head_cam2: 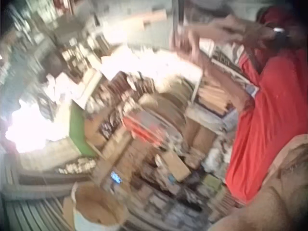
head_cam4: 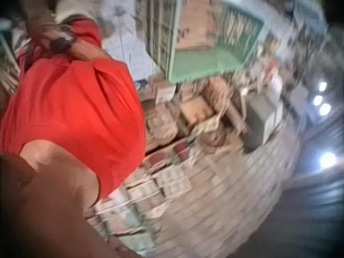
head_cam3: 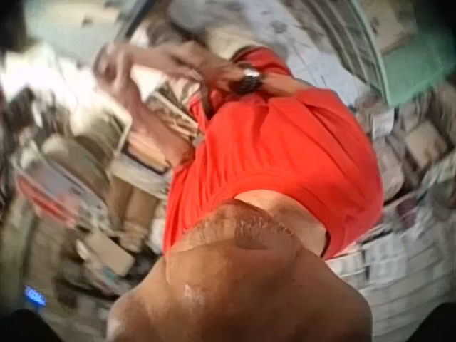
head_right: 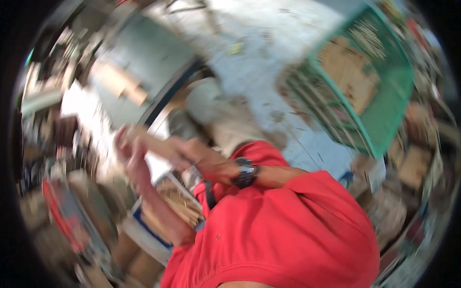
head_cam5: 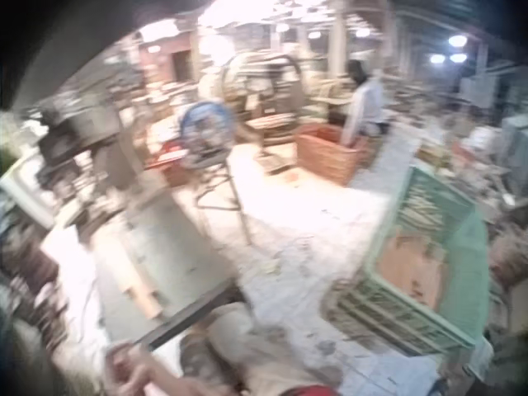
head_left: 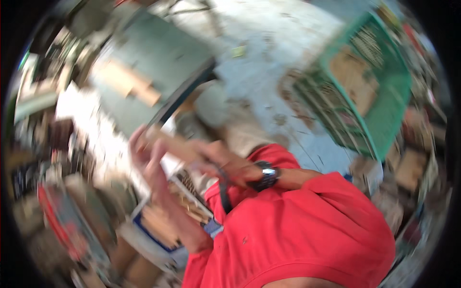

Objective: The person repeatedly picks up small wooden pieces from a green crate and uses a chisel to shave off the rounded edges. After each piece is worked on, it is placed into a blue crate. The process is repeated for multiple pieces throughout the clip.

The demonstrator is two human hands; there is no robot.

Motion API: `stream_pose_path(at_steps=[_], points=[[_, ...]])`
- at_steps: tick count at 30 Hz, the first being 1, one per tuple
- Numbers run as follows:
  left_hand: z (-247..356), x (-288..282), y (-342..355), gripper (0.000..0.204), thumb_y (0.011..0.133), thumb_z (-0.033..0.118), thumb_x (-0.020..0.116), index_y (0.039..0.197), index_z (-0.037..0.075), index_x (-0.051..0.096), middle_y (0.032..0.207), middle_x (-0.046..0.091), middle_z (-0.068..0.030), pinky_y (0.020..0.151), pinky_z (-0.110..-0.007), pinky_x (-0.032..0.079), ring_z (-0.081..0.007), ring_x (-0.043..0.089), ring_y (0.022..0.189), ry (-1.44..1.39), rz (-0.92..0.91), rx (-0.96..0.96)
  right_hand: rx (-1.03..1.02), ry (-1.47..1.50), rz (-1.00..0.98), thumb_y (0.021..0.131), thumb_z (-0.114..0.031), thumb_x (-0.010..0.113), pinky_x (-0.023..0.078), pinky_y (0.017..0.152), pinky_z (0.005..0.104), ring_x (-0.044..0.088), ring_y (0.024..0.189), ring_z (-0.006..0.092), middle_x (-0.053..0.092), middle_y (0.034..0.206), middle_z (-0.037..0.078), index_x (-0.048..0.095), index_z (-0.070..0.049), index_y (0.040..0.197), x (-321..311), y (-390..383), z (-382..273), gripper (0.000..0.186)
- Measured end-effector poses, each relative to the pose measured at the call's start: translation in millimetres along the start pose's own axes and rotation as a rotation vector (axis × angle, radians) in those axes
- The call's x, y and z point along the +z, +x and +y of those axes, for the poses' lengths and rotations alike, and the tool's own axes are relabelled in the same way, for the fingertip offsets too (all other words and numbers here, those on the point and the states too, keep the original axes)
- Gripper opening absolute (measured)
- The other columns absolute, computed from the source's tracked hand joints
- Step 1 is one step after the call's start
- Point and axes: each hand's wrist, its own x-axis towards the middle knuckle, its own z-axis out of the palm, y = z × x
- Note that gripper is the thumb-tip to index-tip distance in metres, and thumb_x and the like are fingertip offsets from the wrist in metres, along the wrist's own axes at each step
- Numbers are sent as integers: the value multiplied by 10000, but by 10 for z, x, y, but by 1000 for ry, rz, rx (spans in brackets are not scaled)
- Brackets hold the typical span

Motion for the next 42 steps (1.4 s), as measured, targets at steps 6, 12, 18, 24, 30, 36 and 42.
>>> stream_pose_path(at_steps=[6, 12, 18, 24, 30, 36, 42], points=[[44, -4, -33, 538, 795, -77, 721, 1285, 16, 519, 1170, 591, -126, 830, -248, 537, -172, 612, 1050, -187, -141, 83, 145, 79, 43, 936, -164, 620, 475, 583, 284, 590, 635, 118, 618, 729, 69, 529, 0, 1163, 160, 70, -159, 294], [-34, -93, -90, 604, 766, -34, 769, 1310, 43, 519, 1178, 599, -92, 931, -314, 492, -170, 581, 1093, -335, -89, 87, 126, 3, 19, 931, -180, 636, 505, 588, 291, 636, 657, 134, 634, 748, 79, 533, 7, 1165, 243, 105, -183, 317], [-154, -173, -85, 561, 753, -62, 767, 1262, 27, 549, 1159, 588, -89, 915, -305, 495, -169, 570, 1095, -435, -116, 134, 157, -135, 46, 921, -174, 646, 531, 555, 311, 633, 625, 155, 631, 751, 91, 523, 14, 1161, 327, 68, -313, 329], [-240, -314, -110, 577, 724, -69, 777, 1239, 52, 549, 1125, 597, -84, 903, -322, 507, -180, 595, 1044, -634, -217, 127, 95, -177, -66, 906, -175, 663, 530, 741, 320, 650, 816, 179, 660, 908, 134, 511, 4, 1254, 274, -4, -317, 420], [-382, -472, -136, 603, 707, -63, 782, 1239, 76, 536, 1101, 619, -105, 875, -354, 541, -219, 625, 1018, -729, -245, 149, 362, 481, -299, 894, -220, 678, 512, 783, 290, 638, 889, 158, 673, 1040, 125, 493, 42, 1313, 141, -88, -145, 528], [-442, -511, -158, 622, 743, -11, 780, 1283, 122, 503, 1047, 638, -147, 831, -397, 577, -252, 646, 983, -831, -240, 155, 405, 499, -265, 901, -222, 673, 495, 717, 260, 597, 770, 114, 676, 993, 120, 505, 39, 1294, 218, -176, -17, 501], [-462, -517, -166, 591, 813, 88, 750, 1324, 173, 467, 1028, 579, -160, 737, -469, 600, -286, 613, 939, -997, -325, 166, 412, 390, -239, 896, -184, 675, 491, 726, 259, 581, 765, 112, 674, 990, 112, 501, 39, 1300, 275, -196, -50, 493]])
